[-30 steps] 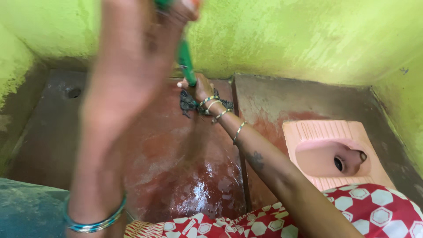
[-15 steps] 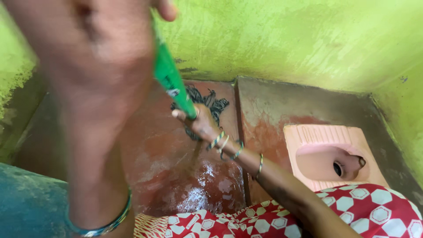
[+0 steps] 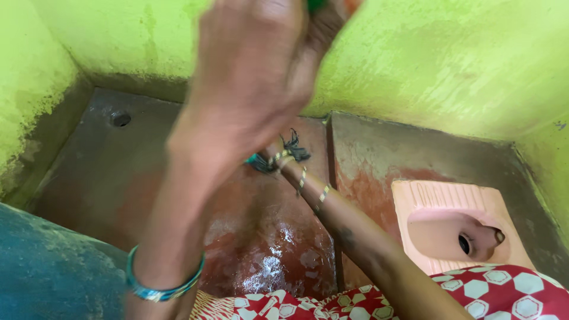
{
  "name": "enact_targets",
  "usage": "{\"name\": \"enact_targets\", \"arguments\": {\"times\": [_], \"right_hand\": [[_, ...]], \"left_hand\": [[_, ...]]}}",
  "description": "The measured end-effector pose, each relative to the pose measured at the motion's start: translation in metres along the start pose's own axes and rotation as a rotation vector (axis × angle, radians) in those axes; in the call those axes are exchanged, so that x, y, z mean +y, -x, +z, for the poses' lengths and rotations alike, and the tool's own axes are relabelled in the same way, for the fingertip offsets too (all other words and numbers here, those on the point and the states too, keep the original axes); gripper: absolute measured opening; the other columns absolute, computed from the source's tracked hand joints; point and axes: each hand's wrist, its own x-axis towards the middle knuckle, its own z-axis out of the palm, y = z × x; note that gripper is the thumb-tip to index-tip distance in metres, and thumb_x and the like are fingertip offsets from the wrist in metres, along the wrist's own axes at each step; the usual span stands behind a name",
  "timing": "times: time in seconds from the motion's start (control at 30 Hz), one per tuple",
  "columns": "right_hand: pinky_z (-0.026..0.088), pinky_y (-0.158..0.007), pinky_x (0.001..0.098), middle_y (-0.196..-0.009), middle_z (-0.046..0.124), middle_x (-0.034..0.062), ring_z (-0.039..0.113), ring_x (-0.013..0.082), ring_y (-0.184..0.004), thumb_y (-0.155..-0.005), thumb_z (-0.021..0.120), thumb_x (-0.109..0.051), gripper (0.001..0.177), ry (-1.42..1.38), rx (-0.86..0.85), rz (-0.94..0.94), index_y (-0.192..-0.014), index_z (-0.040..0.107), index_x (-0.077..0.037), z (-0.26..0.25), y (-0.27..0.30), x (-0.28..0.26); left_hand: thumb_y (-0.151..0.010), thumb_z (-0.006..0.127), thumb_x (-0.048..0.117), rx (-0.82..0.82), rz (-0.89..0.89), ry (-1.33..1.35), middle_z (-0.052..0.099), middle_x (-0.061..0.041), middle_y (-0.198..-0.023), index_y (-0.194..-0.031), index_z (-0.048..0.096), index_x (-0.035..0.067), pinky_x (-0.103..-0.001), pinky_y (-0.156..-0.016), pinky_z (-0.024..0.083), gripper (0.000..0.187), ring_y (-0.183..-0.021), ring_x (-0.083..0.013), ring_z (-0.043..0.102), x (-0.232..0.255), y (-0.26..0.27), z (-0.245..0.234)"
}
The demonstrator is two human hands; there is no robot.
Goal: The person uses a green-handled mop to clean a reddish-brown tiled floor in a bathroom. They repeatedly scrub the floor near a pink squat toilet, moving the mop back and forth to agitate the water and dirt.
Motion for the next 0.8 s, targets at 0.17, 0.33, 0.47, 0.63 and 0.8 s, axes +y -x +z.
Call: {"name": "enact_targets", "arguments": {"times": [0.17, 0.33, 0.47, 0.63, 0.8], "right_hand": [[0.043, -0.057, 0.0381, -0.061, 0.055, 0.0072, 0.053, 0.0198, -0.057, -0.092, 0.073, -0.038, 0.042, -0.106, -0.025, -0.081, -0.07, 0.056, -0.006, 0.025, -0.021, 0.053], [0.042, -0.055, 0.036, -0.06, 0.053, 0.0053, 0.05, 0.0172, -0.057, -0.092, 0.074, -0.035, 0.041, -0.189, -0.106, -0.092, -0.069, 0.056, -0.007, 0.036, -0.011, 0.059], [0.041, -0.054, 0.0343, -0.059, 0.051, 0.0038, 0.048, 0.0151, -0.056, -0.093, 0.075, -0.032, 0.041, -0.138, -0.205, -0.032, -0.067, 0.055, -0.008, 0.019, 0.02, 0.006], [0.041, -0.05, 0.0314, -0.056, 0.05, -0.0018, 0.047, 0.0094, -0.052, -0.091, 0.076, -0.03, 0.041, -0.226, -0.342, 0.152, -0.063, 0.053, -0.01, -0.023, 0.085, -0.088], [0.041, -0.052, 0.0319, -0.058, 0.051, 0.0001, 0.048, 0.0104, -0.054, -0.094, 0.075, -0.033, 0.043, -0.289, -0.276, 0.121, -0.065, 0.055, -0.01, -0.022, 0.081, -0.114]], "left_hand": [[-0.108, 0.058, 0.036, -0.159, -0.072, -0.026, 0.059, -0.01, -0.069, -0.136, 0.045, -0.003, -0.04, -0.037, 0.04, 0.049, -0.046, -0.0214, 0.053, 0.009, -0.013, 0.035], [-0.11, 0.062, 0.039, 0.031, 0.113, -0.333, 0.057, -0.009, -0.071, -0.12, 0.057, 0.005, -0.038, -0.045, 0.038, 0.036, -0.05, -0.0207, 0.05, -0.003, -0.009, 0.022], [-0.11, 0.061, 0.037, 0.098, 0.125, -0.258, 0.058, -0.009, -0.073, -0.118, 0.059, 0.005, -0.039, -0.05, 0.04, 0.033, -0.054, -0.0218, 0.052, -0.018, 0.009, -0.017], [-0.111, 0.059, 0.034, 0.095, -0.048, -0.059, 0.059, -0.01, -0.076, -0.116, 0.06, 0.005, -0.04, -0.055, 0.042, 0.03, -0.058, -0.0233, 0.054, -0.035, 0.038, -0.067], [-0.111, 0.058, 0.032, 0.099, -0.097, 0.07, 0.06, -0.01, -0.079, -0.114, 0.062, 0.005, -0.041, -0.06, 0.044, 0.027, -0.063, -0.0247, 0.056, -0.036, 0.046, -0.077]]}}
